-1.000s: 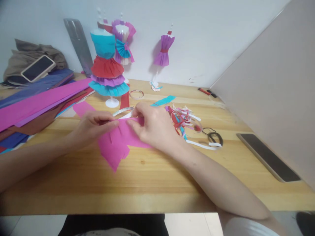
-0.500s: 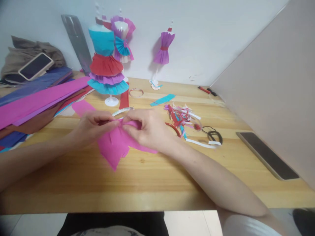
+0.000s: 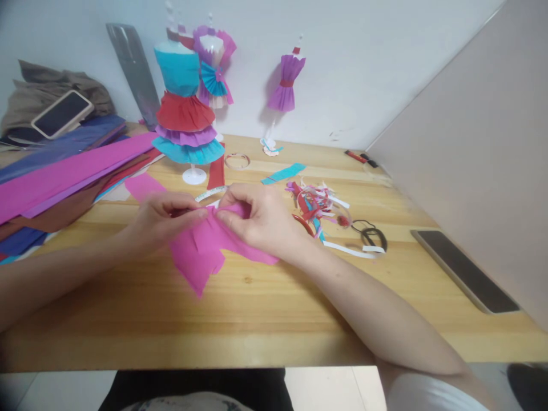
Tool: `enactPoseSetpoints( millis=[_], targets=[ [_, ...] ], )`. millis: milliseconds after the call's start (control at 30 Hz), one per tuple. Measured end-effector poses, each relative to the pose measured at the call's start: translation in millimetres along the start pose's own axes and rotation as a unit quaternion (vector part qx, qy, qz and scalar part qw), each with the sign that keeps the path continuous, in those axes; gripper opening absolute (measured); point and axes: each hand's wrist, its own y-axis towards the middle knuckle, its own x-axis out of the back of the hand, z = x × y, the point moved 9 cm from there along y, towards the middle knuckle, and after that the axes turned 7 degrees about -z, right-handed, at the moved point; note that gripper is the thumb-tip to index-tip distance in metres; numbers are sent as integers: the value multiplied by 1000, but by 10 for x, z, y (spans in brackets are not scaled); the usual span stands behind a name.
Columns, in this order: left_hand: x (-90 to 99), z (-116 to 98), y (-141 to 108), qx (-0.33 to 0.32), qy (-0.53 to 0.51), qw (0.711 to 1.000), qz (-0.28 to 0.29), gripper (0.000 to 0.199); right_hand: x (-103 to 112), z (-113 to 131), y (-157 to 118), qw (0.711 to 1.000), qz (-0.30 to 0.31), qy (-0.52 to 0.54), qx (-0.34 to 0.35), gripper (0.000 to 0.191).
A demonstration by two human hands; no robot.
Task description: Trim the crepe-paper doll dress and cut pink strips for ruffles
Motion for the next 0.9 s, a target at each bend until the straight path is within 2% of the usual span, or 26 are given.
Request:
enactPoseSetpoints(
  millis=[133,900],
  targets=[
    [-8,-4,-2,0,9,1000,4,34,4,-24,2,999,-8,-37,-5,14],
    [-7,-8,-16,11,27,1000,-4,34,-29,-95,1,998,-24,-44,-47,27]
  ],
)
